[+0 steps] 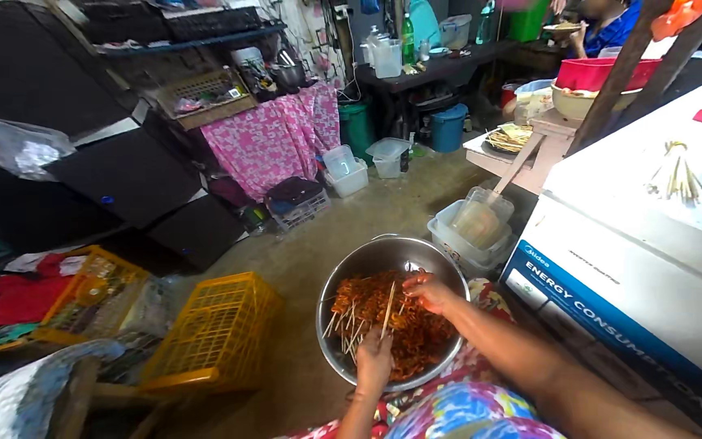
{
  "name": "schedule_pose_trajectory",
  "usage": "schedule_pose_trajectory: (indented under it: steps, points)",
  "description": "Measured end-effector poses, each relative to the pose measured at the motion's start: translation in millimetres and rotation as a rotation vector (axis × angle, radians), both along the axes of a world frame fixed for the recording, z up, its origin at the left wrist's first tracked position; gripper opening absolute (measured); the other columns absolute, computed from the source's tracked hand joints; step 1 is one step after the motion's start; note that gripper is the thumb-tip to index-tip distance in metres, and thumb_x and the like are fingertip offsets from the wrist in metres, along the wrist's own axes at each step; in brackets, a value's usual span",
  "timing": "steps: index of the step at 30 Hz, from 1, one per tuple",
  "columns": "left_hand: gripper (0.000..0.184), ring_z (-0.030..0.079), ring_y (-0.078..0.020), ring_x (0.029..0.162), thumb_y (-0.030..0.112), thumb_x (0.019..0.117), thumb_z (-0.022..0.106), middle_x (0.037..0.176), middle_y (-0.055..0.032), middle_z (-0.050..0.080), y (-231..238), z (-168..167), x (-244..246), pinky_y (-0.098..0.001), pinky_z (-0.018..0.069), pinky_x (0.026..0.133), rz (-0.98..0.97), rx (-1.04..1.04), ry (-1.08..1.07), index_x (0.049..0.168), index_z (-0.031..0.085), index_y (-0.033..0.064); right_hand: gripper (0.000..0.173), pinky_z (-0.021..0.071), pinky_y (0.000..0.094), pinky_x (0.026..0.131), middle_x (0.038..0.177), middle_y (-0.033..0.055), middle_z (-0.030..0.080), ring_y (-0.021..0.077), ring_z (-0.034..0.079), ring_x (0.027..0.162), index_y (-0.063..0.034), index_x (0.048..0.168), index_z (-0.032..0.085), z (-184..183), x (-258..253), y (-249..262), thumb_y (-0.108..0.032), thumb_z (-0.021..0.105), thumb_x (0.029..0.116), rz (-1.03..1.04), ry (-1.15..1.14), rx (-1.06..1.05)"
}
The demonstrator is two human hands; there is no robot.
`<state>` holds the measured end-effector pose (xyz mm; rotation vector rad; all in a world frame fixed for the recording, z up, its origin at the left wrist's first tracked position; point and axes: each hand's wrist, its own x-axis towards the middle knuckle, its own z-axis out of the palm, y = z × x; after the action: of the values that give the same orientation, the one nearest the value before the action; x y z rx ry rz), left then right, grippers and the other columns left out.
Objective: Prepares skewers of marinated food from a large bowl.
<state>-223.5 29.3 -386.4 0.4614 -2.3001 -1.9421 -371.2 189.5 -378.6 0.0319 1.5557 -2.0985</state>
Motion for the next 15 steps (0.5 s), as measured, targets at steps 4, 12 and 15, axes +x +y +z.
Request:
schedule_pose_trajectory:
  steps: [4, 12, 15]
  points:
    - [0.012, 0.05, -0.0097, 0.041, 0.003, 0.1009, 0.053, 0.054, -0.0014, 0.052, 0.1, 1.0, -0.5, -0.0265, 0.0472, 0.044, -0.005, -0.026, -0.028, 0.105, 0.062, -0.0029, 0.021, 0.0552, 0.032, 0.069, 0.095, 0.0086, 0.066, 0.0152, 0.062, 0.076, 0.0031, 0.11, 0.063, -3.9, 0.3, -1.7, 0.009, 0.065, 0.0896, 0.013, 0.019, 0.024]
    - [0.011, 0.049, -0.0094, 0.041, 0.003, 0.1008, 0.054, 0.054, -0.0012, 0.052, 0.2, -0.5, 0.1, -0.026, 0.0468, 0.043, 0.006, -0.006, -0.026, 0.105, 0.063, -0.0028, 0.013, 0.0583, 0.0356, 0.067, 0.09, 0.0117, 0.066, 0.0199, 0.066, 0.073, 0.0042, 0.111, 0.06, -6.2, 6.2, -8.8, -0.004, 0.058, 0.1023, -0.081, -0.052, 0.014]
    - [0.011, 0.049, -0.0096, 0.041, 0.004, 0.1012, 0.055, 0.055, -0.0014, 0.052, 0.0, -1.1, -0.7, -0.0263, 0.0469, 0.043, 0.001, -0.015, -0.029, 0.104, 0.063, -0.0025, 0.015, 0.0614, 0.0401, 0.071, 0.094, 0.0137, 0.067, 0.0232, 0.069, 0.077, 0.0047, 0.116, 0.056, 0.6, 12.4, -11.1, -0.004, 0.054, 0.104, -0.057, -0.143, -0.02]
